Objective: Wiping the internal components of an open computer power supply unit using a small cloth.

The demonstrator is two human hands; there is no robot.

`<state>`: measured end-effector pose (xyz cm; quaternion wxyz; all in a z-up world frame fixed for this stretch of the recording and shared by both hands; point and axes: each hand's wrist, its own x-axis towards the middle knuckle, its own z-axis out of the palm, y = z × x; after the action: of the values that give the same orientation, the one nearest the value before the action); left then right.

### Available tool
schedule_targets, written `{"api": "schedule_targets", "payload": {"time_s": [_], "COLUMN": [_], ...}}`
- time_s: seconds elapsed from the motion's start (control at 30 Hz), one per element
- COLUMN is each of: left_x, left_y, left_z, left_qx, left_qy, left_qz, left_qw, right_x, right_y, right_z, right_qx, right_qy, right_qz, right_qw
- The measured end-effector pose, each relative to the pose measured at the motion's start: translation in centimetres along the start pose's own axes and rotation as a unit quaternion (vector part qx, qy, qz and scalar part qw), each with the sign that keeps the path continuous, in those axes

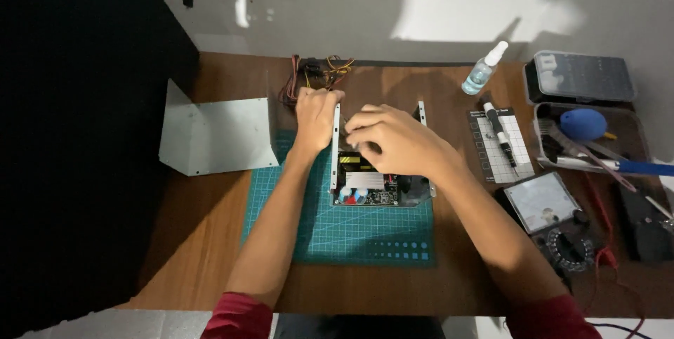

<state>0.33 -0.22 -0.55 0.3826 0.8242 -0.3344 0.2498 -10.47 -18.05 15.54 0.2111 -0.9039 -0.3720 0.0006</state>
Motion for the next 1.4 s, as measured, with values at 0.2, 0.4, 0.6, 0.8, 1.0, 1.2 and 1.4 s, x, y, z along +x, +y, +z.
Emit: {"api": "schedule_targets", "payload": {"time_s": [0.2, 0.4, 0.6, 0.8, 1.0, 1.2, 1.4], "left_x": [0.1, 0.2, 0.5, 0.2, 0.8, 0.7, 0.5], "left_y": [0.8, 0.4, 1.8, 1.1, 1.9, 1.5, 1.3], "left_z": [-0.5, -0.2, -1.4, -0.8, -1.4, -1.1, -1.3], "left_qx": [-0.012, -0.004, -0.019, -0.037, -0.004, -0.029, 0.026], "left_qy": [-0.009, -0.015, -0.031, -0.032, -0.036, -0.036, -0.038], "left_qz": [-0.034, -0.030, -0.046, -0.056, -0.048, -0.076, -0.038], "left_qw": [0.999, 0.999, 0.998, 0.997, 0.998, 0.996, 0.998], "right_x": [-0.2, -0.1, 0.0, -0.5, -0.2, 0.1, -0.1], "right_y": [0.0, -0.3, -1.4, 0.8, -0.6, -1.0, 0.0], "right_z": [0.0, -0.1, -0.5, 1.0, -0.1, -0.2, 0.5], "right_qx": [-0.008, 0.002, -0.023, -0.032, 0.012, -0.019, -0.021], "right_qy": [0.024, 0.001, 0.000, 0.026, 0.002, -0.005, 0.017], "right_qz": [0.014, 0.009, 0.030, 0.005, 0.027, 0.013, 0.014], "right_qw": [1.000, 1.000, 0.999, 0.999, 1.000, 1.000, 1.000]}}
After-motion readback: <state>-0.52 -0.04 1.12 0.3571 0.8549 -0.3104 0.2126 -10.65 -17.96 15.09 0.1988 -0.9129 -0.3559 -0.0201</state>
